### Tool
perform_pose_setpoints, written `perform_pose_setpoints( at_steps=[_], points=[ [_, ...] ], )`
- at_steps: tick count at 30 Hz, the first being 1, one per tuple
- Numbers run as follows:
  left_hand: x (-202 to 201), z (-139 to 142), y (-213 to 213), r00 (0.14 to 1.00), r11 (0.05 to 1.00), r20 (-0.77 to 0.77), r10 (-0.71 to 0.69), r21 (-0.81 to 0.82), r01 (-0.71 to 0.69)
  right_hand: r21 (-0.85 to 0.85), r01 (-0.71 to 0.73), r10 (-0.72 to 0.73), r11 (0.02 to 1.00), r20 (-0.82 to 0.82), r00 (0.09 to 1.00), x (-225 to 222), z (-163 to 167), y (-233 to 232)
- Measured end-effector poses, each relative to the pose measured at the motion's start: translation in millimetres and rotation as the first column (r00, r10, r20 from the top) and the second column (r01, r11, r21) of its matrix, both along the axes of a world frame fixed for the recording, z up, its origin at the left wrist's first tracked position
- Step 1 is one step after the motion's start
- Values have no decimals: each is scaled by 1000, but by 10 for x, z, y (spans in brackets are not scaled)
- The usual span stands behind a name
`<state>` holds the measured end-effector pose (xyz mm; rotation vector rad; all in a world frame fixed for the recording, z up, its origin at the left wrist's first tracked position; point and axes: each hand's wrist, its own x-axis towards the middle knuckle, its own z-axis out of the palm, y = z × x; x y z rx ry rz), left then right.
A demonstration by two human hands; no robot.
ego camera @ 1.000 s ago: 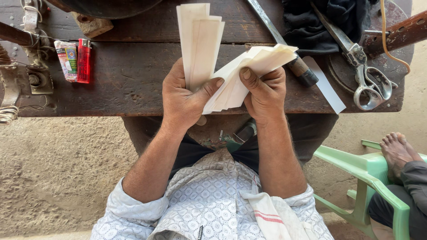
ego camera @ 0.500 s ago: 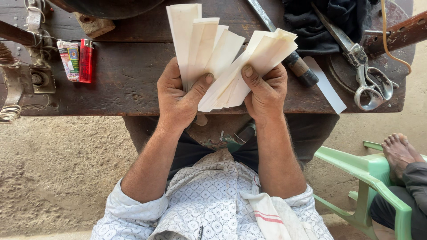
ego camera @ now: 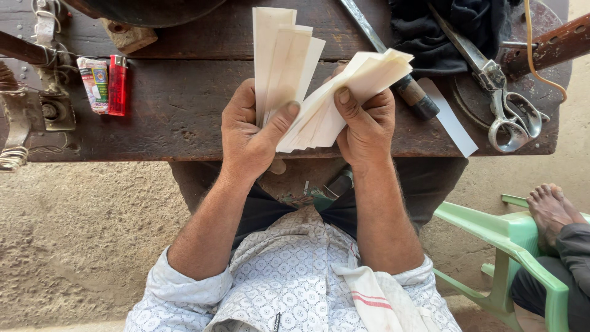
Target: The person uses a knife to cut white plastic sheets into smaller rectangular pieces on a wooden workbench. They then gather the cut pieces, fan them out, and use scissors to trim a larger sheet.
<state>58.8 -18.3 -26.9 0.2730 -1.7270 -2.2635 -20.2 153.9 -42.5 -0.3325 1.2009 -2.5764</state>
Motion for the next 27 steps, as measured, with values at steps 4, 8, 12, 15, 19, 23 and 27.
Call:
perform_pose_setpoints(
  at_steps=[4,8,12,15,19,23,27],
  points=[
    [14,-17,-12,999,999,20,46,-29,-45,17,30,-30,999,8,1000,-4,28,-19],
    [3,-27,-14,998,997,-43,50,-52,-52,48,47,-48,998,24,999,-14,43,-11],
    [-8,-11,-14,998,999,-61,30,-30,-32,-6,3,-2,1000,6,1000,-14,36,27],
    [-16,12,2,998,998,-63,-3,-62,-1,-21,-10,10,1000,44,999,-2,14,56],
    [-18,51,31,999,988,-14,-51,-150,48,-12,17,-16,1000,45,999,3,-24,46],
    [-1,64,25,998,996,63,-8,-90,13,1,44,-44,999,36,998,-4,-16,16],
    [-1,41,8,999,1000,-34,13,-26,-14,22,70,-71,997,37,997,-2,21,-19]
  ],
)
